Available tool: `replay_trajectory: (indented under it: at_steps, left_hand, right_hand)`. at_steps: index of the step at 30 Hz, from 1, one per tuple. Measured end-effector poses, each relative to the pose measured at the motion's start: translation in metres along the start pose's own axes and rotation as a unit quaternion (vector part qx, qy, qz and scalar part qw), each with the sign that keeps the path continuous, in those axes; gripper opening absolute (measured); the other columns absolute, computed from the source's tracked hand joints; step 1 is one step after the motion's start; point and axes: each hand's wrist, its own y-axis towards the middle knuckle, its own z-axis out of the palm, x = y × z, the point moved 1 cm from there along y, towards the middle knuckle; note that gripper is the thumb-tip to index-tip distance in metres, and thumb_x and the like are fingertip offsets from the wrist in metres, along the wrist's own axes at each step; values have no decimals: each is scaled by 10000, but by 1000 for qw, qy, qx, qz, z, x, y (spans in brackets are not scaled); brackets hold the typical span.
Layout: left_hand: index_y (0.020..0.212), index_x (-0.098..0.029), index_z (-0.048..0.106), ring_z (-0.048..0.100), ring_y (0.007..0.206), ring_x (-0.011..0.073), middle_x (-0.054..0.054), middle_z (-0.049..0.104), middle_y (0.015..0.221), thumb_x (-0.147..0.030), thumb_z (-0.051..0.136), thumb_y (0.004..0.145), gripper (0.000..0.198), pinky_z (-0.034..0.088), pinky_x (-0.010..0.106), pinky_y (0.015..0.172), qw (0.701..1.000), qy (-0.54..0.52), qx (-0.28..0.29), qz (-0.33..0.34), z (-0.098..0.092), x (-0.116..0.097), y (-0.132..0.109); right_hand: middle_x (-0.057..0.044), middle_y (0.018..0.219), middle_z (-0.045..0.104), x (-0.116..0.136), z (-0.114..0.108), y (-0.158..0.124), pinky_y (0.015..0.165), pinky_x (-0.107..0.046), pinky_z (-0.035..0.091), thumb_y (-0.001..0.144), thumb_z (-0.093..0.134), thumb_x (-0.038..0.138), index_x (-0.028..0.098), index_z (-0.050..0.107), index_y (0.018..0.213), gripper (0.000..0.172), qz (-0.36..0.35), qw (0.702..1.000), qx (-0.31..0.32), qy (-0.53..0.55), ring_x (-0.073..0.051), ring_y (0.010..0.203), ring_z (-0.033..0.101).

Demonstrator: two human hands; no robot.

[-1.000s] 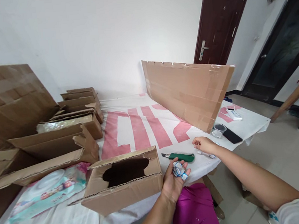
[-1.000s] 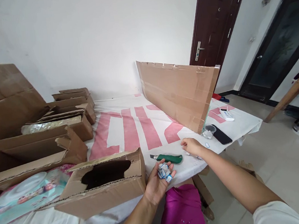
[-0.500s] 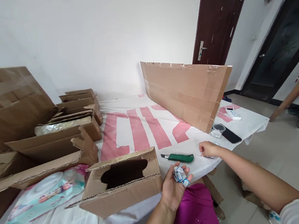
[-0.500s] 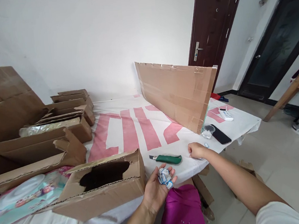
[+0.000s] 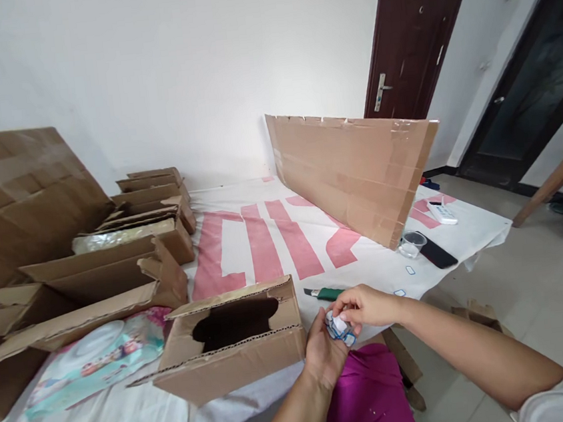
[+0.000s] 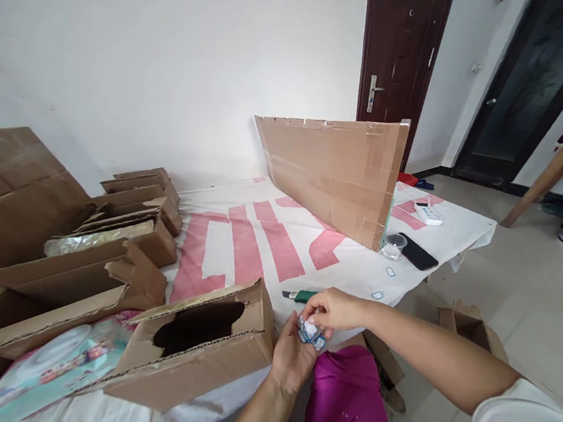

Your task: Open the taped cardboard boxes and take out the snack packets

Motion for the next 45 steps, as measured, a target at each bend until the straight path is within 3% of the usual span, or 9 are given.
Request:
replay_trajectory:
  at_steps: [2,5,10,15,20,24,29,38,45]
  left_hand:
    - [974,-130,602,694,708,223,80,703,780,-294,474,944,211,541,452,795,1000,4,-28,-7,0,-2,-3]
    - [991,-140,593,710,797,259,106,707,834,-313,504,931,204,538,471,804,998,11,-54,-15,0,-4,-6]
    - [1003,-144,594,714,804,257,99,706,837,-310,518,925,198,552,475,790,998,12,-51,-17,0,-4,-8]
    - [1004,-144,600,718,817,266,107,712,848,-309,511,931,201,562,460,765,998,24,-49,-20,-4,-3,-7]
    - [1000,-141,601,721,832,275,130,718,876,-298,503,936,195,560,455,767,998,28,-51,-17,-6,-4,-8]
    - [1001,-145,600,724,831,272,124,721,879,-301,501,938,195,561,452,765,998,32,-50,-18,-6,-4,-8]
    - [1000,-140,602,724,829,278,134,725,875,-302,499,938,202,561,453,758,999,26,-44,-16,-6,-3,-8]
    - [1027,-149,575,722,851,267,117,713,890,-321,492,947,207,562,431,755,998,38,-40,-12,-5,-2,-12]
    - [1050,-146,541,723,783,242,113,709,866,-318,465,959,209,557,427,759,998,38,-48,-18,0,-2,-18]
  right_hand:
    - [7,741,661,-1,-12,0,559,-229,499,796,603,330,193,675,922,200,-4,999,-43,-20,-116,611,611]
    - [-4,803,659,-18,-48,-5,609,-230,475,835,567,319,194,656,927,178,24,988,-138,-69,-120,685,590]
    - [1,771,622,-71,-105,-35,636,-267,475,874,613,342,158,614,818,192,167,942,-230,-176,-117,670,561]
    - [-28,951,646,-110,-107,-56,741,-327,532,921,584,357,152,625,956,212,255,913,-233,-217,-138,806,615]
    - [-30,964,650,-126,-101,-50,727,-323,548,920,593,328,144,622,1008,205,275,914,-231,-187,-138,805,629]
    - [-37,1000,648,-130,-131,-54,720,-318,555,922,591,318,146,616,1045,213,284,909,-265,-152,-142,821,632]
    - [-45,1032,637,-137,-175,-70,699,-308,558,932,574,329,151,599,1095,243,328,875,-337,-117,-145,822,631]
    - [-60,1099,628,-148,-163,-57,769,-359,558,928,581,328,157,584,1148,279,351,861,-348,-119,-170,901,633]
    - [-36,1017,637,-128,-161,-59,728,-321,545,925,581,334,151,618,1032,215,312,869,-359,-138,-151,839,622]
